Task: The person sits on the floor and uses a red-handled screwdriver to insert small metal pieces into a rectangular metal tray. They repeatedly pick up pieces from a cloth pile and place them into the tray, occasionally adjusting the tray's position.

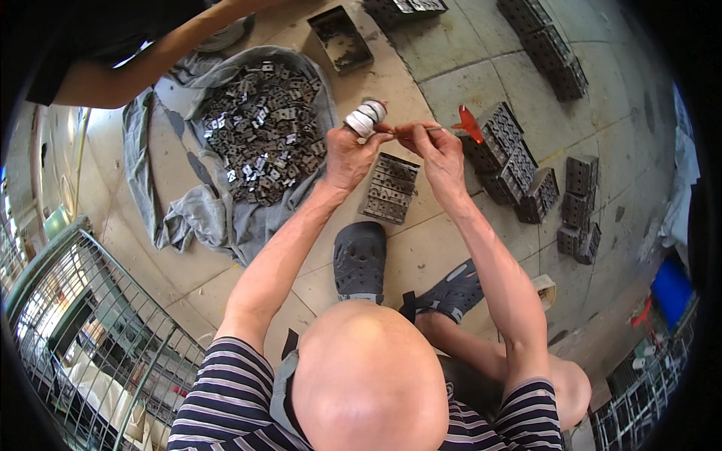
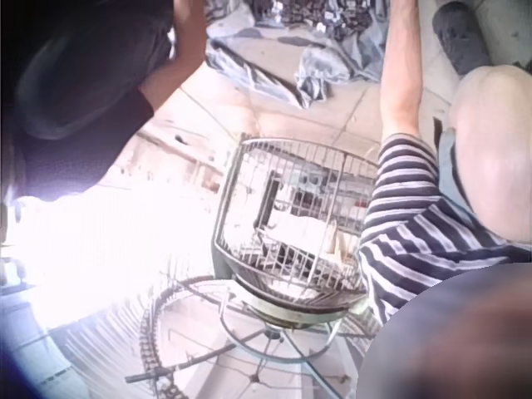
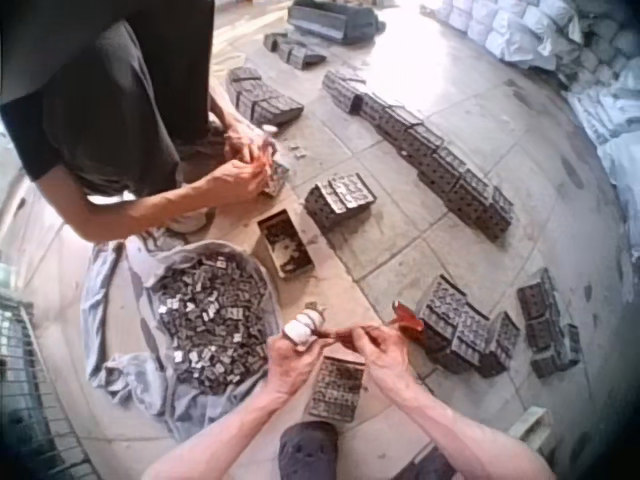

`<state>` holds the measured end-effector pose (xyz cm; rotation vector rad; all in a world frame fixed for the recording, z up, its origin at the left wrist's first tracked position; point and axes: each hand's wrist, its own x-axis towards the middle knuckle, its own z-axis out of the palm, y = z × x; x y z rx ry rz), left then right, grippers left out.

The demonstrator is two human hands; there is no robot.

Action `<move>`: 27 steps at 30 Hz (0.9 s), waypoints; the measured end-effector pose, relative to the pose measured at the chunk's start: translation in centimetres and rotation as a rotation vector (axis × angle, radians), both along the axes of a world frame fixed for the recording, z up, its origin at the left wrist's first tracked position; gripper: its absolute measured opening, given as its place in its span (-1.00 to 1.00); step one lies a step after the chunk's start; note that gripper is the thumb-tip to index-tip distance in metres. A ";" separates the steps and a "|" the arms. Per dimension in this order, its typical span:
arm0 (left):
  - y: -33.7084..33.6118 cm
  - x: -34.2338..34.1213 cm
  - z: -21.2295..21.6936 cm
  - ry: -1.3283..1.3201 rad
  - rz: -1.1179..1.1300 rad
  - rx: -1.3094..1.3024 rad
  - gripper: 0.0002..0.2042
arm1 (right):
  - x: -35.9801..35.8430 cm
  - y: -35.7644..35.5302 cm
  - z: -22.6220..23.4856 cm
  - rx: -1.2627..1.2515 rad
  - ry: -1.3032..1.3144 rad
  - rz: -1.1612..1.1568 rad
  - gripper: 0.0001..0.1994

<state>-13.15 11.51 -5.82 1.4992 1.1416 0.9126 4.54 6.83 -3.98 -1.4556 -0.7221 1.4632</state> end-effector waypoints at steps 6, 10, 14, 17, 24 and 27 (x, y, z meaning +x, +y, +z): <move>-0.7 1.3 0.8 0.042 0.036 -0.001 -0.55 | 0.5 -0.1 0.5 -0.060 0.169 -0.036 -0.71; -1.7 0.9 0.0 0.032 0.039 -0.096 -0.55 | 0.1 -1.3 0.0 -0.095 0.121 -0.066 -0.72; -0.1 -3.1 -0.3 0.255 0.093 0.158 -0.66 | 0.6 -2.4 -0.2 -0.059 0.183 -0.086 -0.71; 3.0 -7.7 -0.8 0.619 0.263 0.267 -0.69 | 1.9 -3.0 -0.6 -0.083 0.194 -0.092 -0.71; 5.7 -9.4 -2.3 0.730 -0.031 0.456 -0.70 | 1.5 -4.0 -1.0 -0.112 0.186 -0.081 -0.72; 5.9 -8.6 -1.2 0.468 0.109 0.159 -0.67 | 1.2 -3.8 -0.3 -0.089 0.159 -0.067 -0.74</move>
